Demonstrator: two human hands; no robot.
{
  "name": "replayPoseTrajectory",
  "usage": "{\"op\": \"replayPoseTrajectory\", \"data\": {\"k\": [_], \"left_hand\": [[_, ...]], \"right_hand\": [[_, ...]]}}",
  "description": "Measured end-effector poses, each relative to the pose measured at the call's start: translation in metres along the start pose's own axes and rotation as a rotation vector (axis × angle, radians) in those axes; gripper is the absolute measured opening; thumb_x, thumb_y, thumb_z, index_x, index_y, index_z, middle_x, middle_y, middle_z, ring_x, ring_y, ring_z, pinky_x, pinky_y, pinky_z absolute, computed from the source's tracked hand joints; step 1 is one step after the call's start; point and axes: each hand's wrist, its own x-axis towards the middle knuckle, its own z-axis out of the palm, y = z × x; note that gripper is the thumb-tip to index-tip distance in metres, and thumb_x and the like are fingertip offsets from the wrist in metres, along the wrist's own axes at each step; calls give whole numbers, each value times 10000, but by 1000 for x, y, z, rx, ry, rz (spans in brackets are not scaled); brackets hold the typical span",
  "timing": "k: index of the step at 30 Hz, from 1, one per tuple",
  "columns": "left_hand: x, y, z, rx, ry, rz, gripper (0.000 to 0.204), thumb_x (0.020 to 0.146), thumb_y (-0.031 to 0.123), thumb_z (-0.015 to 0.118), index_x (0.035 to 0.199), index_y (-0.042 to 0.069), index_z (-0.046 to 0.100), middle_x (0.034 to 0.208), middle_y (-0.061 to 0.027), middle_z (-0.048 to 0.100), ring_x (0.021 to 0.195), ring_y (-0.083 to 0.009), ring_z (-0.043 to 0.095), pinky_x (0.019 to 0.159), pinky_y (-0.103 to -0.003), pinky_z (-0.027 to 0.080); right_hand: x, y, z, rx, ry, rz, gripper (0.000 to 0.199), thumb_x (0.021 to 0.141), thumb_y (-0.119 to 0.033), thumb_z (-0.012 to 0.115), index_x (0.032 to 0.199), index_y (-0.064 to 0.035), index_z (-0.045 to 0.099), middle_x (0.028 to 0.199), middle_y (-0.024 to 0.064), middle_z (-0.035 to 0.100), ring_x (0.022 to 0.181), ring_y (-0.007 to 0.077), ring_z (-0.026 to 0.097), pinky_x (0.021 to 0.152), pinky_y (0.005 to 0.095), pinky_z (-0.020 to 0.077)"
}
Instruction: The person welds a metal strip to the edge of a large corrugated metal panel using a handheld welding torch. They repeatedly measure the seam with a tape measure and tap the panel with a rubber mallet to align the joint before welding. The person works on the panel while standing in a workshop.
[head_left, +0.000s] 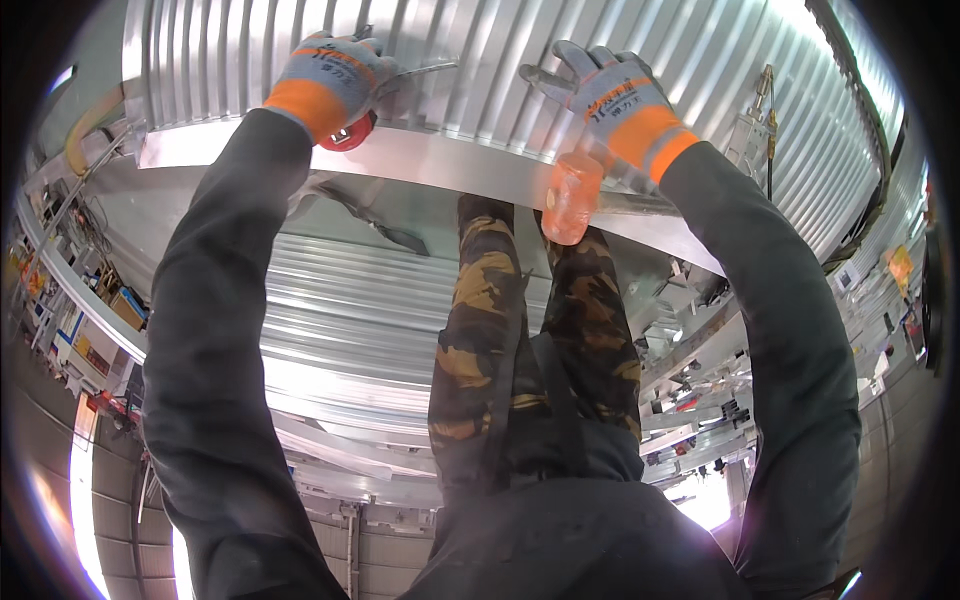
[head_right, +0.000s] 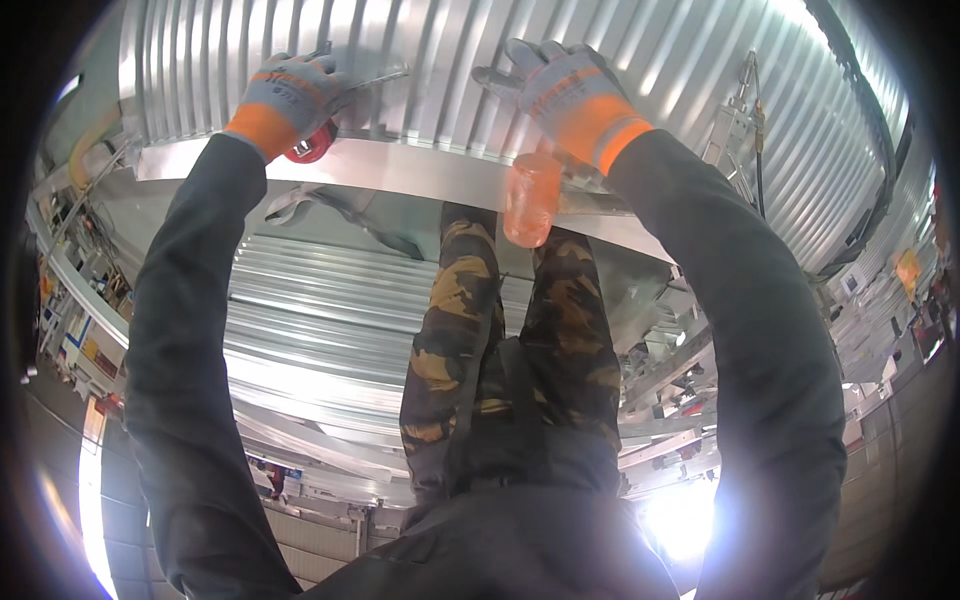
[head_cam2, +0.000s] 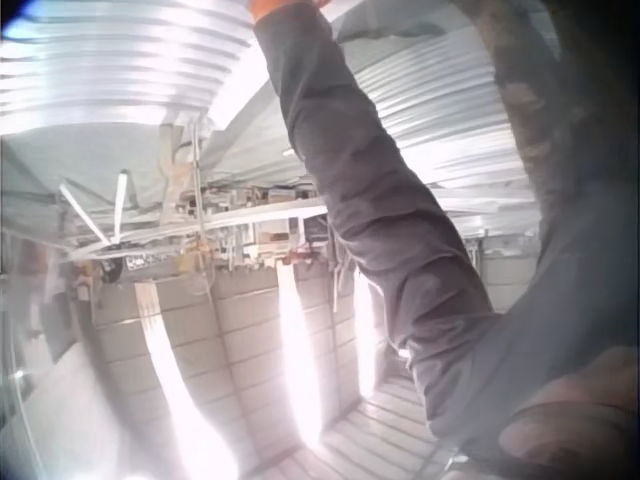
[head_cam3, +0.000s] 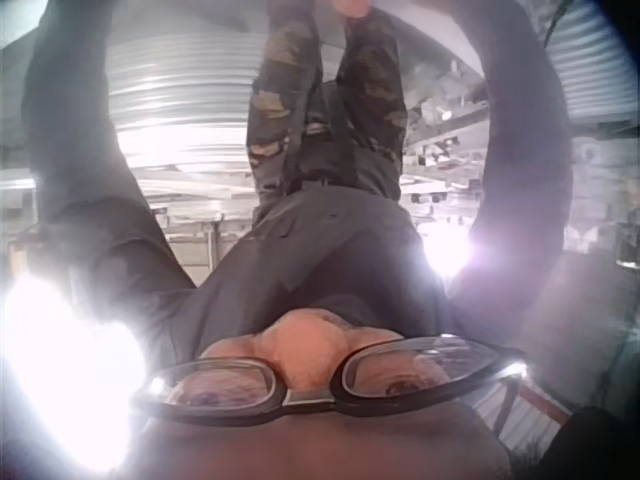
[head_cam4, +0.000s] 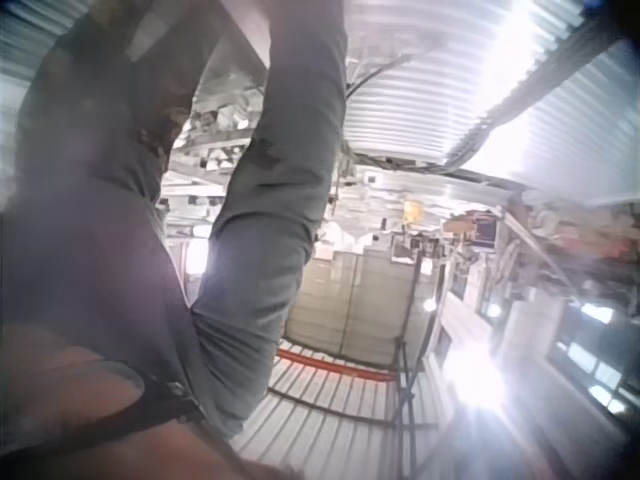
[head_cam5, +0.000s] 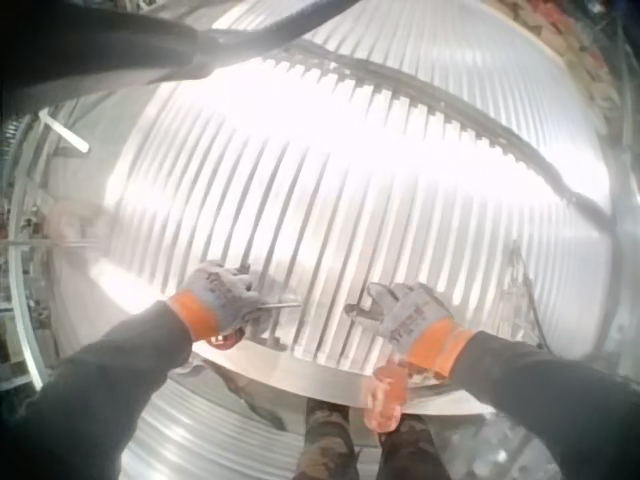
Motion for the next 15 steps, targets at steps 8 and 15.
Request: {"op": "replayPoseTrajectory", "data": {"k": [8, 15], "left_hand": [[2, -3, -11, 147, -108, 108, 334, 872, 179, 738, 1198, 211, 673, 1163, -48, 676, 1051, -229, 703, 900, -401, 524], [8, -29, 12, 17, -112, 97, 204, 940, 273, 648, 1136, 246, 699, 1134, -26, 653, 1037, -253, 695, 900, -401, 543]], "right_hand": [[-2, -4, 16, -65, 164, 38, 730, 909, -99, 587, 1540, -408, 389, 1527, 107, 405, 1231, 290, 562, 986, 429, 512], [-5, -8, 14, 36, 189, 50, 811, 861, -155, 671, 1559, -414, 348, 1539, 94, 388, 1269, 290, 536, 1034, 446, 483]]}}
